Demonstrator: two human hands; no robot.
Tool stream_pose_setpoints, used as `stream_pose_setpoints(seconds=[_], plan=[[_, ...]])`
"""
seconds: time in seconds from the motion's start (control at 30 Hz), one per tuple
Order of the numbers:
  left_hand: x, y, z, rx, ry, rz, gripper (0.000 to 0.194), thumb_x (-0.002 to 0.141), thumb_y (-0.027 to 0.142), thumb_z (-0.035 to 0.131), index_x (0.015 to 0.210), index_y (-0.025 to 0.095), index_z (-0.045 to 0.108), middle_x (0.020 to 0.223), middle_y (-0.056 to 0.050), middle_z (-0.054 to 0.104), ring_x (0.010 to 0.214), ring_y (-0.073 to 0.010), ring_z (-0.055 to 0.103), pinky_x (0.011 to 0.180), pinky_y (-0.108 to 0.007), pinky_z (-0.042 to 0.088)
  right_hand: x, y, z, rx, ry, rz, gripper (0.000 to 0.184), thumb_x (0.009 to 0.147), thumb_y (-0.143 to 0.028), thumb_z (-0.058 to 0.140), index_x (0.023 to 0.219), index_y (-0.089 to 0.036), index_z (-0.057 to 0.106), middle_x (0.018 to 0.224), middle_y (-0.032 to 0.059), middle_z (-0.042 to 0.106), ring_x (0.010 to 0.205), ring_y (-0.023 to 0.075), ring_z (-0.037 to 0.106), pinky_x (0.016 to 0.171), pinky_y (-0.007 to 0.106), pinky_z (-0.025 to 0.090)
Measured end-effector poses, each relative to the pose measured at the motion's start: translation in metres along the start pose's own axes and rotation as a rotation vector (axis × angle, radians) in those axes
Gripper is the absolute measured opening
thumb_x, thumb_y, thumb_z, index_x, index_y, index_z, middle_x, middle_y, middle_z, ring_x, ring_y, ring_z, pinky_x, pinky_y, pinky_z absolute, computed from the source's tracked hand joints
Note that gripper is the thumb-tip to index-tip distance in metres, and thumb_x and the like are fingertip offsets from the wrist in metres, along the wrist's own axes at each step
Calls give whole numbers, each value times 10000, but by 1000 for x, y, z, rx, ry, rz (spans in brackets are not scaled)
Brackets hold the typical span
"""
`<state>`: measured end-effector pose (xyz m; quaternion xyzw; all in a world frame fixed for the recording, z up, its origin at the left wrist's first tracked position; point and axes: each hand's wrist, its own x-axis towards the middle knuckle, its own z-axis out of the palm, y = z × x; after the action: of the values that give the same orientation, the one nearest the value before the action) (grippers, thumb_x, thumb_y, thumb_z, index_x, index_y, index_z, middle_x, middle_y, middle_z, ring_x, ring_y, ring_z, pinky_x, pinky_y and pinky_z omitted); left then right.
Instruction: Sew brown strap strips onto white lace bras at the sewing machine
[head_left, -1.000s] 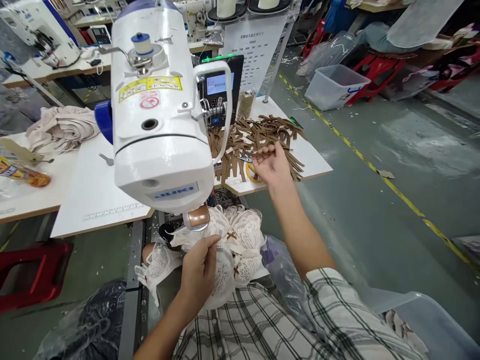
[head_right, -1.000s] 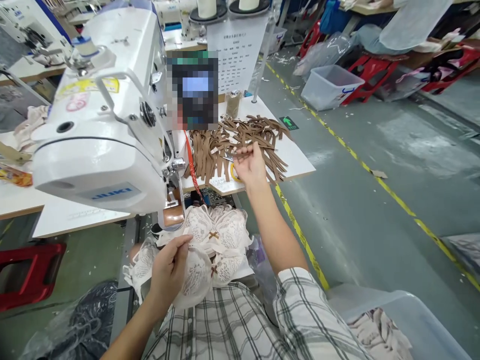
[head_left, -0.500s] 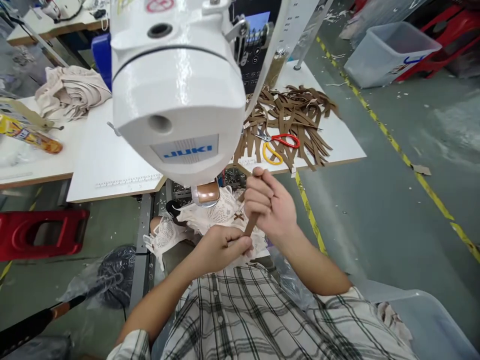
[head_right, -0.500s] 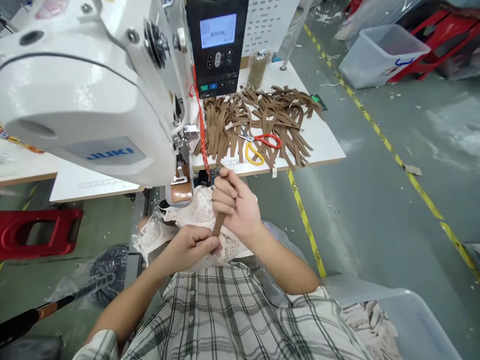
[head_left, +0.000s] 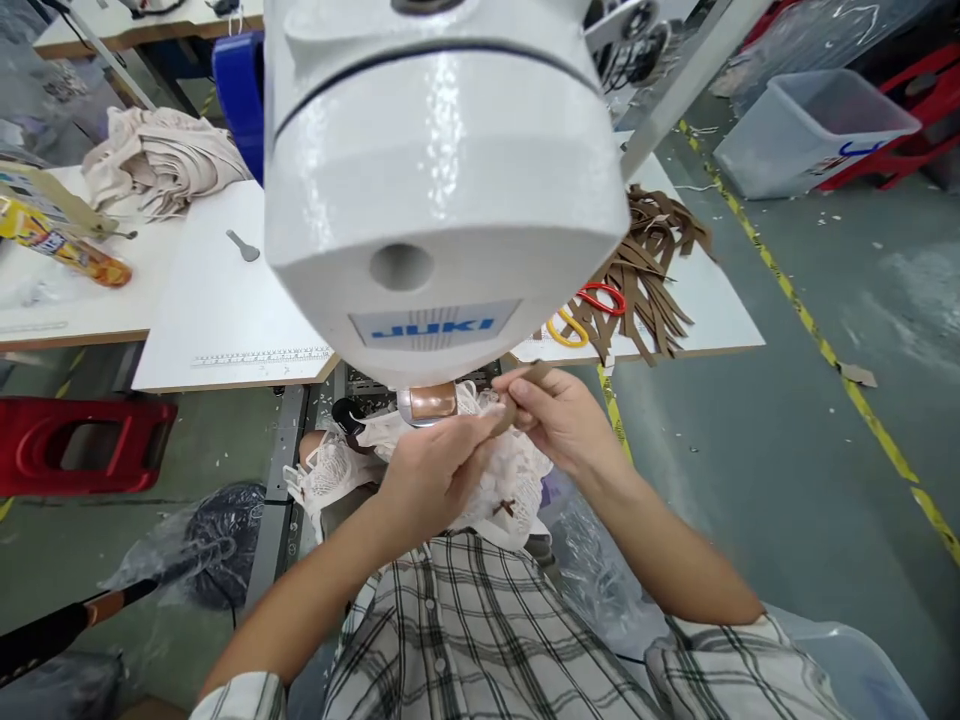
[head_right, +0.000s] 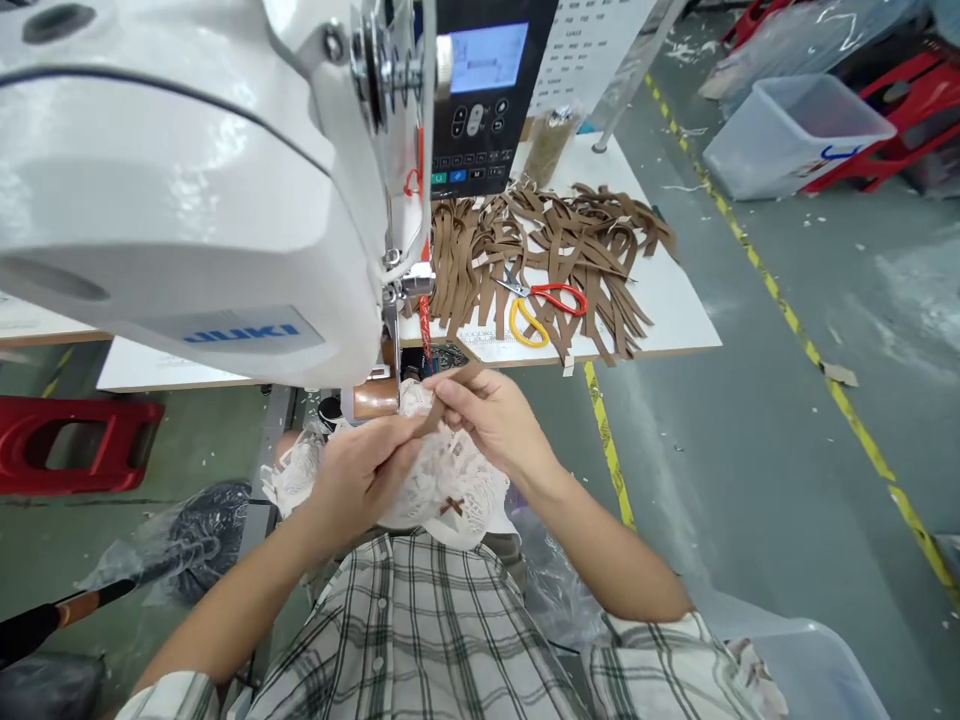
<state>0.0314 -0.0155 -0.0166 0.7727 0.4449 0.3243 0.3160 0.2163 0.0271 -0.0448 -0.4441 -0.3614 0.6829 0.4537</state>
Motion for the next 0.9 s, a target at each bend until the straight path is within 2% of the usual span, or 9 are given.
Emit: stream_pose_setpoints(seconds=[0.07, 0.13, 0.2, 0.27, 0.4, 0.53, 0.63, 0.77, 0.9], plan=[[-4, -16, -6, 189, 95, 48, 340, 1020, 259, 418, 1263, 187, 645, 1067, -94, 745, 950, -175, 695, 797, -254, 533, 19, -2, -3, -65, 12, -52, 312, 662, -485, 861, 791, -226, 744, 580, -31, 582, 486, 85, 466, 452, 242, 374], [-8, -26, -10, 365, 196, -15, 336, 1018, 254, 432, 1265, 208, 657, 1149, -103, 714, 1003, -187, 686, 783, -243, 522, 35, -4, -6, -168, -63, -63, 307, 699, -477, 840, 826, -214, 746, 630, -11, 640, 531, 99, 550, 486, 241, 437], [-12, -30, -11, 475, 270, -125, 307, 1006, 286, 479, 1211, 231, 701, 1134, -95, 675, 893, -166, 674, 711, -231, 501, 46, -7, -6, -255, -170, -59, 292, 748, -463, 806, 882, -212, 742, 683, 7, 685, 598, 118, 619, 547, 247, 497], [-14, -28, -12, 501, 285, -206, 298, 995, 326, 512, 1184, 242, 726, 1056, -79, 629, 794, -138, 630, 665, -226, 479, 52, -12, -4, -329, -242, -64, 247, 780, -426, 780, 888, -209, 729, 705, 17, 706, 632, 133, 647, 581, 255, 518], [-15, -27, -21, 330, 178, -274, 324, 1002, 339, 490, 1221, 233, 704, 938, -56, 643, 836, -157, 630, 719, -238, 501, 58, -22, 5, -499, -229, -150, 168, 783, -342, 759, 751, -208, 662, 636, -1, 661, 574, 144, 606, 556, 281, 476], [-14, -44, -36, 93, 29, -306, 336, 990, 377, 504, 1248, 248, 676, 1172, -63, 717, 966, -190, 686, 792, -251, 538, 63, -22, 17, -643, -98, -406, 153, 787, -317, 730, 736, -217, 627, 696, -4, 610, 677, 170, 573, 673, 327, 470], [-13, -51, -41, 19, -44, -316, 363, 978, 378, 523, 1295, 251, 646, 1196, -61, 724, 945, -190, 705, 782, -257, 552, 68, -17, 27, -741, -36, -513, 160, 809, -288, 678, 700, -213, 588, 792, 15, 570, 778, 191, 552, 778, 361, 464], [-14, -35, -36, -88, 39, -428, 337, 972, 329, 543, 1283, 262, 655, 1283, -44, 699, 1053, -199, 698, 868, -286, 559, 72, -13, 34, -826, -40, -497, 232, 843, -285, 614, 657, -208, 497, 841, 27, 527, 791, 186, 530, 805, 364, 458], [-15, -13, -27, -166, 103, -443, 253, 966, 288, 559, 1134, 233, 741, 1115, -37, 768, 987, -185, 718, 830, -279, 573, 75, -11, 35, -856, -56, -480, 278, 851, -314, 611, 648, -209, 453, 863, 30, 514, 803, 184, 518, 815, 371, 471]])
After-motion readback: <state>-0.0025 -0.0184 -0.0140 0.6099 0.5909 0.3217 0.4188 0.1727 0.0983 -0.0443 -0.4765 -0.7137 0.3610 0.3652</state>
